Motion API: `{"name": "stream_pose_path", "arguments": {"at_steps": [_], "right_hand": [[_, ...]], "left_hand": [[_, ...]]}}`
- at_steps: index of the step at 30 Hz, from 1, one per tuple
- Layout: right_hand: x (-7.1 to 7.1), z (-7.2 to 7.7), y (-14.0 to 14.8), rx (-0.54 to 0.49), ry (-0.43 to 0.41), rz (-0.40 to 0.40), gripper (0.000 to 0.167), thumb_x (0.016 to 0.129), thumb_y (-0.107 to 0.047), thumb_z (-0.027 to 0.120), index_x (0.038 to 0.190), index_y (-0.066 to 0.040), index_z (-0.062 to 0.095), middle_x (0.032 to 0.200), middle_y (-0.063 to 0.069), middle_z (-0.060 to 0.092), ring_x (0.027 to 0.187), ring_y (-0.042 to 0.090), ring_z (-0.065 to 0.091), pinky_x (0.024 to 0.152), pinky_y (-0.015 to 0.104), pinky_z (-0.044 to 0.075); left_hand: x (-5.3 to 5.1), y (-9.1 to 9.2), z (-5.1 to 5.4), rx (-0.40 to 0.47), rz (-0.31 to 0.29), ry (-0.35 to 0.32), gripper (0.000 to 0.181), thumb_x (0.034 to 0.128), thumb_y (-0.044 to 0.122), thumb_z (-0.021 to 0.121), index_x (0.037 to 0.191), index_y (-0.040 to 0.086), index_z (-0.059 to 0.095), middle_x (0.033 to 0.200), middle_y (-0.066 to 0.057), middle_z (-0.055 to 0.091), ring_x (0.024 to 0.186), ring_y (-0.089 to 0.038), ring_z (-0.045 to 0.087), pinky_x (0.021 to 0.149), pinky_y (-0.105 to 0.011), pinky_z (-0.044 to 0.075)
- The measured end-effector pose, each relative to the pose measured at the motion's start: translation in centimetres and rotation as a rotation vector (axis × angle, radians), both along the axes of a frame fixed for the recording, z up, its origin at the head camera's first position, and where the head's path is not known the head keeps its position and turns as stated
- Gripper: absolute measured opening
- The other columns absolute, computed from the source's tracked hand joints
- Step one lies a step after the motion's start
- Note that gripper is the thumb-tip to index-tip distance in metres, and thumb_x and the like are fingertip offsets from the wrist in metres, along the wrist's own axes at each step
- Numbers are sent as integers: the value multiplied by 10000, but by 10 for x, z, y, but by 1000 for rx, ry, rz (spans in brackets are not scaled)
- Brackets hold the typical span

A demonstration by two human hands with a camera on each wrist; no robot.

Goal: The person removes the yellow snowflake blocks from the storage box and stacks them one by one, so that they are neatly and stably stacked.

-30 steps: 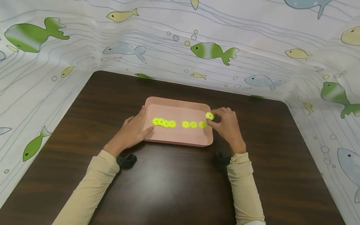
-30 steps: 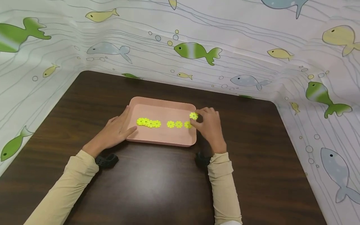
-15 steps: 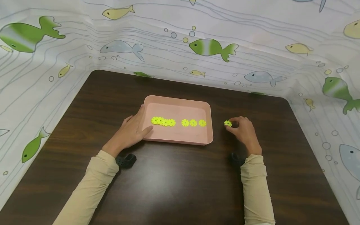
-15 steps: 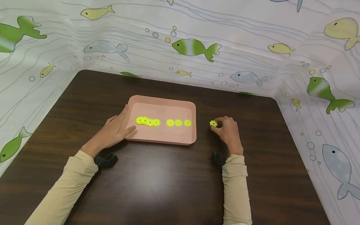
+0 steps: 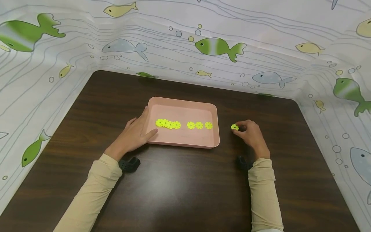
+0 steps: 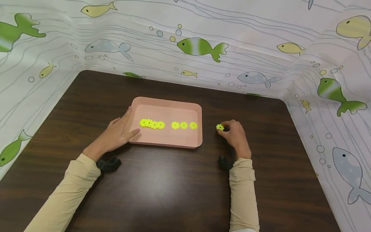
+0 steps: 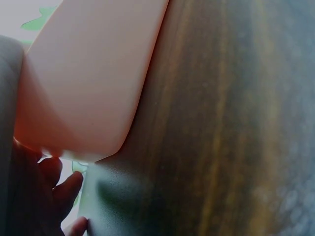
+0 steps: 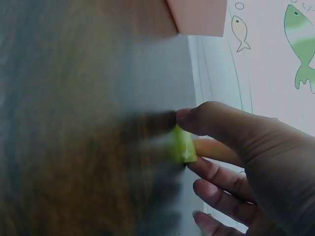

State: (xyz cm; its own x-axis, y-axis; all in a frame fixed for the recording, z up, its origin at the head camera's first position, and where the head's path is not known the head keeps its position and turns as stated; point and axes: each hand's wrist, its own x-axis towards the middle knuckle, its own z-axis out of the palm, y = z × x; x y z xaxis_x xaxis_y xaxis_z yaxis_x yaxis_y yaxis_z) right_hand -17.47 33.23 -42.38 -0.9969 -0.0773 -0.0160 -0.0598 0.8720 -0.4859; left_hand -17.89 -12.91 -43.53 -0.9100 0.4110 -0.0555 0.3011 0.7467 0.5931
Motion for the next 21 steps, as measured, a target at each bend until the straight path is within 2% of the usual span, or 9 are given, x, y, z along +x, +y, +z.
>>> {"name": "stream_pose_path", "arguments": {"at_steps": [6, 9, 13, 17, 19, 21], "right_hand": [[-4, 13, -13, -16, 69, -1, 476, 960, -142, 723, 1329, 138, 613, 1295, 348, 584, 1161, 503, 558, 1024, 640, 424], [-8, 21, -32, -33, 111, 25, 446, 967, -128, 717, 1329, 116, 628, 1295, 323, 593, 1176, 483, 552, 1028, 630, 429], [-11, 31, -68, -36, 151, 97, 372, 951, -89, 734, 1272, 91, 682, 1254, 278, 634, 1131, 436, 574, 972, 589, 478], [-10, 38, -107, 11, 112, 164, 311, 938, -60, 742, 1221, 68, 724, 1213, 223, 700, 1055, 383, 632, 895, 525, 539], [-8, 38, -123, 81, 79, 175, 291, 936, -57, 740, 1206, 52, 740, 1190, 199, 729, 1029, 357, 668, 882, 497, 560], [-6, 37, -135, 163, 51, 164, 235, 935, -44, 728, 1153, 35, 765, 1067, 172, 758, 915, 324, 685, 814, 463, 575]], "left_hand": [[-1, 0, -2, -4, 2, -3, 953, 1029, 490, 503, 1644, 48, -76, 1730, -128, -27, 1574, -326, 174, 1208, -636, 83], [-1, -1, -3, 1, 6, -1, 957, 1026, 494, 507, 1646, 49, -69, 1730, -125, -20, 1571, -327, 189, 1209, -636, 82], [0, -2, -5, 7, 5, 7, 956, 1027, 496, 511, 1647, 34, -51, 1729, -136, -10, 1568, -332, 198, 1206, -637, 89], [0, -2, -5, -5, 4, 8, 951, 1032, 501, 503, 1646, 36, -54, 1731, -126, -19, 1568, -325, 201, 1210, -626, 94], [0, -2, -4, -11, 7, 5, 950, 1033, 507, 498, 1647, 43, -59, 1732, -116, -19, 1564, -331, 213, 1213, -621, 95], [-1, -1, -4, -15, 7, 0, 949, 1034, 514, 493, 1648, 51, -63, 1733, -106, -22, 1560, -335, 224, 1215, -615, 93]]}}
